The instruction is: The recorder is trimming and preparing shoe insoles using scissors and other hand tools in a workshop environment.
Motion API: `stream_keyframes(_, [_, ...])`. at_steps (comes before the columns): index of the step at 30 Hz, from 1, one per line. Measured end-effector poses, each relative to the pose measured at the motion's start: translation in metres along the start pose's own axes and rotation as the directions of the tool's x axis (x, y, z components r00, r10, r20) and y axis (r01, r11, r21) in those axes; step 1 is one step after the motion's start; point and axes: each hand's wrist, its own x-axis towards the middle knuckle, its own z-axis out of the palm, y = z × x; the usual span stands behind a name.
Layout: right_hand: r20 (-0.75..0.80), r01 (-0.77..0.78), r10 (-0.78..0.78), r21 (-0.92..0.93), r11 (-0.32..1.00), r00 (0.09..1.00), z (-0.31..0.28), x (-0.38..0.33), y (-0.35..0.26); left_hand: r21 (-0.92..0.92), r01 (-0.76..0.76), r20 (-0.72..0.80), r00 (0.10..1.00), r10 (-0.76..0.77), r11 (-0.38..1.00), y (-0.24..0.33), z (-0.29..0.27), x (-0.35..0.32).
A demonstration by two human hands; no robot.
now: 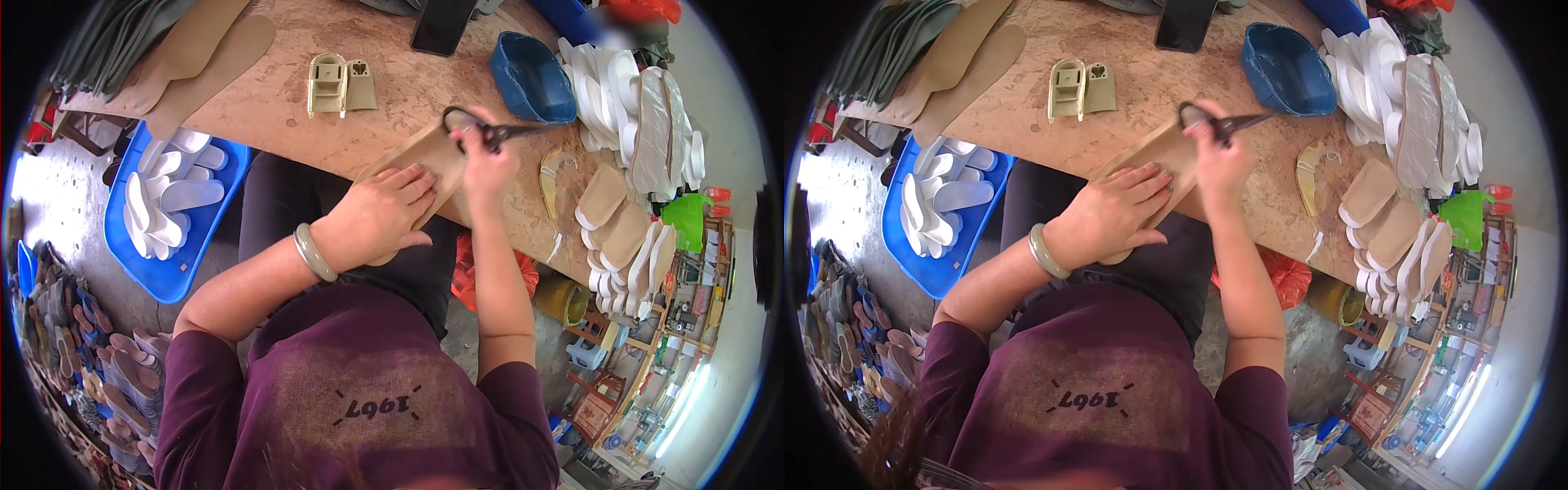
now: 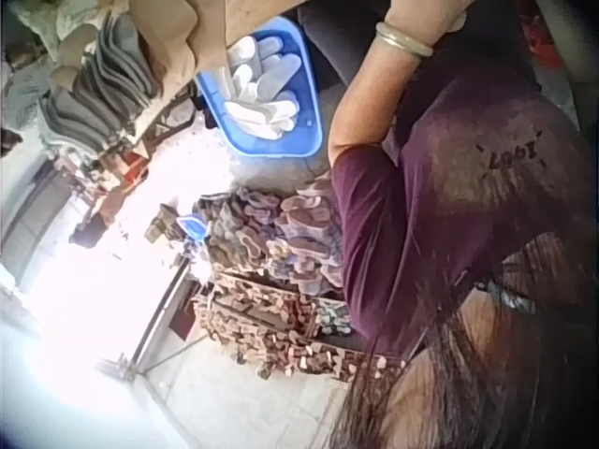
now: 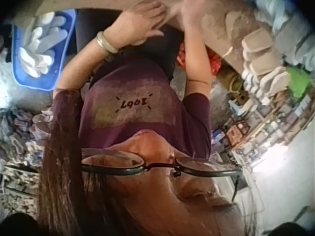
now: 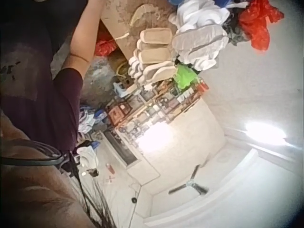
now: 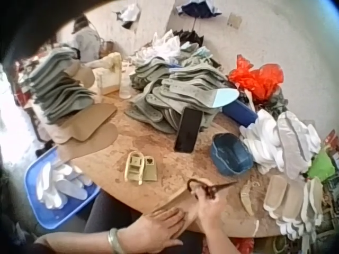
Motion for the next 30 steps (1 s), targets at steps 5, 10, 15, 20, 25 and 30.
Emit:
stream_keyframes(5, [0.116, 0.065, -0.107, 0.317, 0.946, 0.988, -0.036, 0.018, -0.009, -0.150, 0.129, 0.198, 0.975, -0.098, 0.980, 0.004, -0.020, 0.006])
stream_keyframes(10, [0.651, 0.530, -0.454, 0.094, 0.843, 0.608, -0.035, 0.006, -0.020, -0.063, 0.080, 0.059, 0.995, -0.076, 0.995, 0.001, -0.011, 0.003])
stream_keyframes(15, [0.732, 0.604, -0.479, 0.118, 0.789, 0.484, -0.027, 0.022, -0.027, -0.063, 0.040, 0.119, 0.992, -0.033, 0.997, 0.004, -0.014, 0.000])
stream_keyframes(20, [0.756, 0.673, -0.450, 0.017, 0.740, 0.476, -0.004, 0.033, -0.037, 0.161, -0.062, 0.088, 0.995, 0.048, 0.985, 0.008, -0.008, -0.004])
stream_keyframes(25, [0.507, -0.231, 0.155, 0.092, 0.968, 0.848, -0.012, 0.025, -0.016, 0.084, -0.002, 0.035, 0.999, -0.001, 0.996, 0.006, -0.003, -0.005])
stream_keyframes(30, [0.052, -0.120, 0.109, 0.464, 0.878, 0.993, -0.044, 0.017, -0.002, -0.073, 0.065, 0.095, 0.994, -0.058, 0.995, 0.008, -0.020, 0.003])
